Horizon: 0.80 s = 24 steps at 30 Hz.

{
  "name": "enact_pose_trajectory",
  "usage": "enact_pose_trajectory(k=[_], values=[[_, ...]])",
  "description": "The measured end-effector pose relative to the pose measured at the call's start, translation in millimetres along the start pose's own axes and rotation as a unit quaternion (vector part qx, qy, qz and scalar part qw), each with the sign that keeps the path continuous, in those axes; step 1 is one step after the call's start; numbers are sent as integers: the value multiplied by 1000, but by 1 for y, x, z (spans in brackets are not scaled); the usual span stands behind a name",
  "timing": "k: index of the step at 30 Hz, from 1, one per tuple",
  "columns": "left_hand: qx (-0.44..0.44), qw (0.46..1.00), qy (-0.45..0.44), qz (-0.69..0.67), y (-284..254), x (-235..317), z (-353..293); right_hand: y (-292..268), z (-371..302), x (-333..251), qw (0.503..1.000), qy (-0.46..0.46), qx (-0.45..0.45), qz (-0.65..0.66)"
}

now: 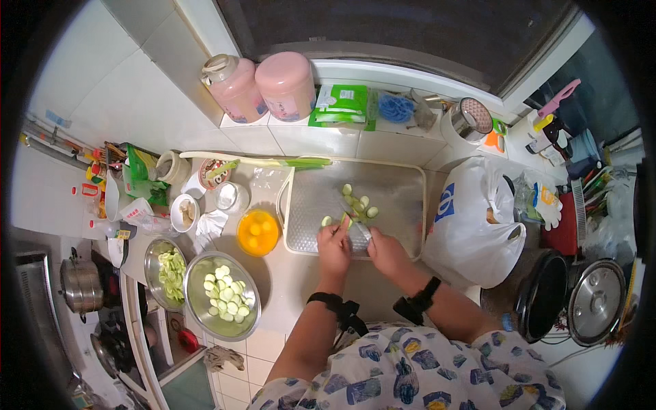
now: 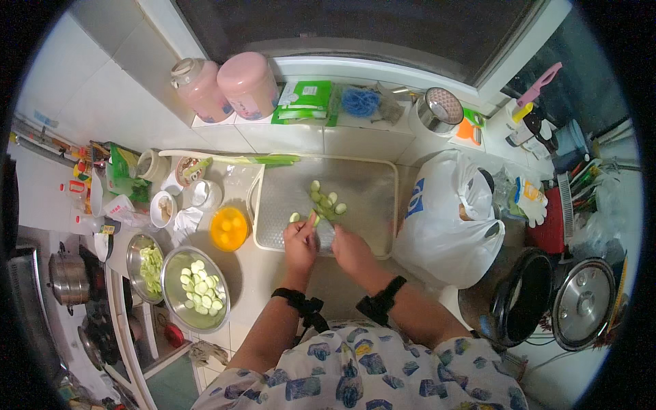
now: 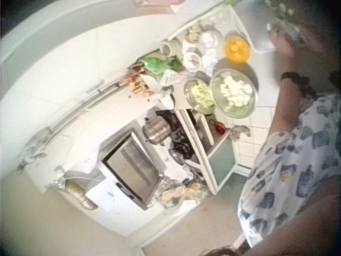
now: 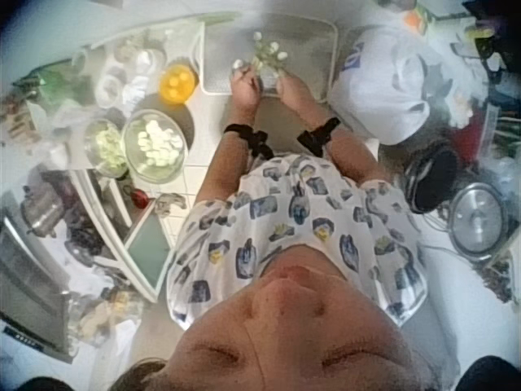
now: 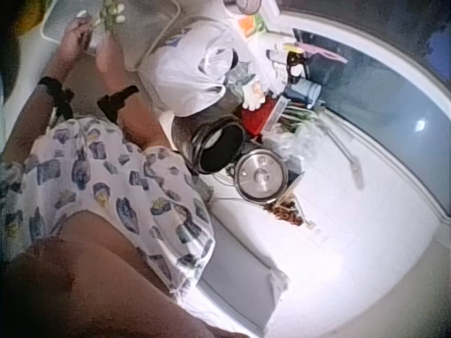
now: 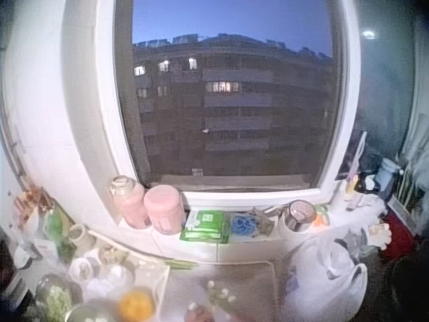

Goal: The recorder slices a green vegetable on a cutting board, washes the slices in a bowl, and then prepares a leek or large green onion.

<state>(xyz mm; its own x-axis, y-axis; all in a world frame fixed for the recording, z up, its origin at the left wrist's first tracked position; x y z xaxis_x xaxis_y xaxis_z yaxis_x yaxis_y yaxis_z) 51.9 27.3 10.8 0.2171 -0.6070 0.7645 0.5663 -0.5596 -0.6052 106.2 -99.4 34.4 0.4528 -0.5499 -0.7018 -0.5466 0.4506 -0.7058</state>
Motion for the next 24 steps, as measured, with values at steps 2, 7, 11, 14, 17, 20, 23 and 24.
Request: enact_pose_trajectory(k=[2,7,11,14,17,20,23,24], values=[[5,1000,-11,-29,-2,-4,-1,-2,-7,-5,1000,4,1,8],[1,1000,-21,-16,-2,4,0,2,-5,3,1000,-8,-1,28],[7,999,-23,-24,-3,-3,-1,-2,3,1,999,-1,-29,21],[10,999,-24,-41,-7,3,-2,-4,-4,5,999,19,-47,-11],[6,999,-9,-37,-6,9,1,6,0,14,999,21,-33,1],[-11,999,-32,-19,-6,1,0,5,6,4,1000,-21,7,17],[5,997,-45,-61,-6,-5,-2,-4,-5,-3,1000,-13,-13,-4],[4,997,-46,-63,-6,-4,-2,-3,-9,-2,1000,-1,-24,5]])
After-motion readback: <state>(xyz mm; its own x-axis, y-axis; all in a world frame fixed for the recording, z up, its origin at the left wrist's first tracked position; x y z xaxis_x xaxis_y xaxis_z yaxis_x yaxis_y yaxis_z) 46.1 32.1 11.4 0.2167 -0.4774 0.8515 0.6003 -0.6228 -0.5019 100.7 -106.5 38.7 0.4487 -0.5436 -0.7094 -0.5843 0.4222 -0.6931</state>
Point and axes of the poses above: each hand's wrist, its own z-axis towards the middle knuckle, its own y-axis out of the palm, x = y × z, the point moved 7 cm from there along z, towards the middle knuckle, and after that the axes turned 7 degrees about -y, right-handed, at the moved point
